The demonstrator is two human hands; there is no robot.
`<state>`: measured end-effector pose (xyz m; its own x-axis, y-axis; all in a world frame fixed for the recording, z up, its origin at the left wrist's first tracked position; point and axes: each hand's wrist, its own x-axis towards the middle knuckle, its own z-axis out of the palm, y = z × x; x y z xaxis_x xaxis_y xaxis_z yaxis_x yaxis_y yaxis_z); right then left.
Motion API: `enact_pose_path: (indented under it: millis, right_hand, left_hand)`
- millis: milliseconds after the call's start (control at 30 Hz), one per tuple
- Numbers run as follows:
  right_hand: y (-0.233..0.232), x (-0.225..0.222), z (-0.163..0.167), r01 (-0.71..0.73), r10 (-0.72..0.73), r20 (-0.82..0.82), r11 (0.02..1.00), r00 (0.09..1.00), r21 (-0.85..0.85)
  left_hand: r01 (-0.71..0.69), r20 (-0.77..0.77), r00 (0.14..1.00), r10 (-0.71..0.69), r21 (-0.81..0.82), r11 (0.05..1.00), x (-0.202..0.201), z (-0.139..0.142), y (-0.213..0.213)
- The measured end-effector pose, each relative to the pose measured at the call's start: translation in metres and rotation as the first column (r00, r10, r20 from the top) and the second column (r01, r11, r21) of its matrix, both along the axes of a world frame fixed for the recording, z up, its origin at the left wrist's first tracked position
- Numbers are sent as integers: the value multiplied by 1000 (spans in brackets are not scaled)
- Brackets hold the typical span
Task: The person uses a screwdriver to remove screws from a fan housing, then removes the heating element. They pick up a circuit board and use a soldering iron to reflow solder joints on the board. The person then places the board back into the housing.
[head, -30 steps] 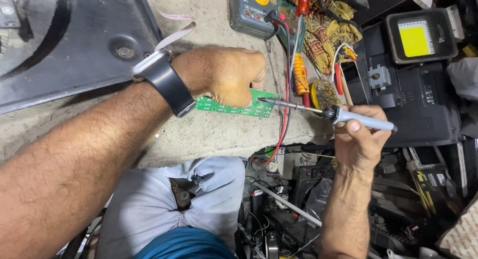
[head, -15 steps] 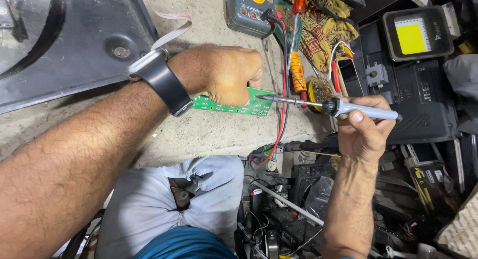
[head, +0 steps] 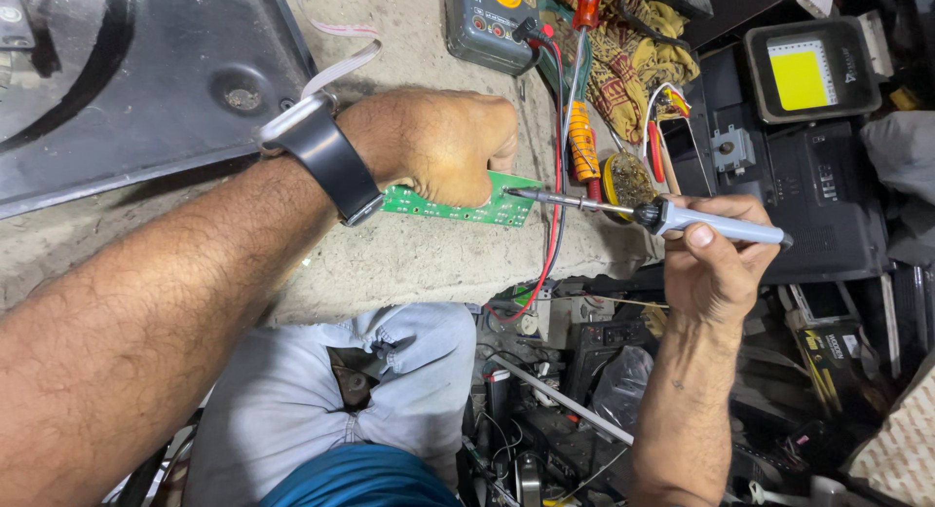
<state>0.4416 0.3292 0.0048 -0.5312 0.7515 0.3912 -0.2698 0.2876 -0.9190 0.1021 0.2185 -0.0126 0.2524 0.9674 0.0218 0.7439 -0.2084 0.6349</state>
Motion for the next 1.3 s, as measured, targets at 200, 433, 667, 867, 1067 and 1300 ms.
enact_pose_path:
  millis: [200, 433, 667, 867, 1067, 1300]
  right_hand:
    - [-9, 2, -5, 21, -21, 0, 1000, 1000, 18]
    - [-41, 16, -52, 195, -171, -149, 967, 974, 165]
    - [-81, 5, -102, 367, -346, -258, 930, 902, 37]
    - [-95, -7, -105, 390, -364, -279, 920, 889, 42]
    - [-103, -12, -104, 454, -430, -277, 891, 860, 27]
    - [-102, -11, -99, 420, -398, -261, 907, 879, 32]
  left_hand:
    - [5, -10, 1000, -5, 2, 1000, -1, -1, -1]
    - [-5, 71, 997, 2, 37, 999, -2, -2, 0]
    - [35, 154, 988, -13, -141, 989, -9, 1, 1]
    - [43, 216, 976, -20, -99, 994, -10, 1, -1]
    - [-4, 167, 986, 20, -95, 995, -6, 2, 4]
    - [-11, 207, 978, 29, -91, 996, -7, -1, 2]
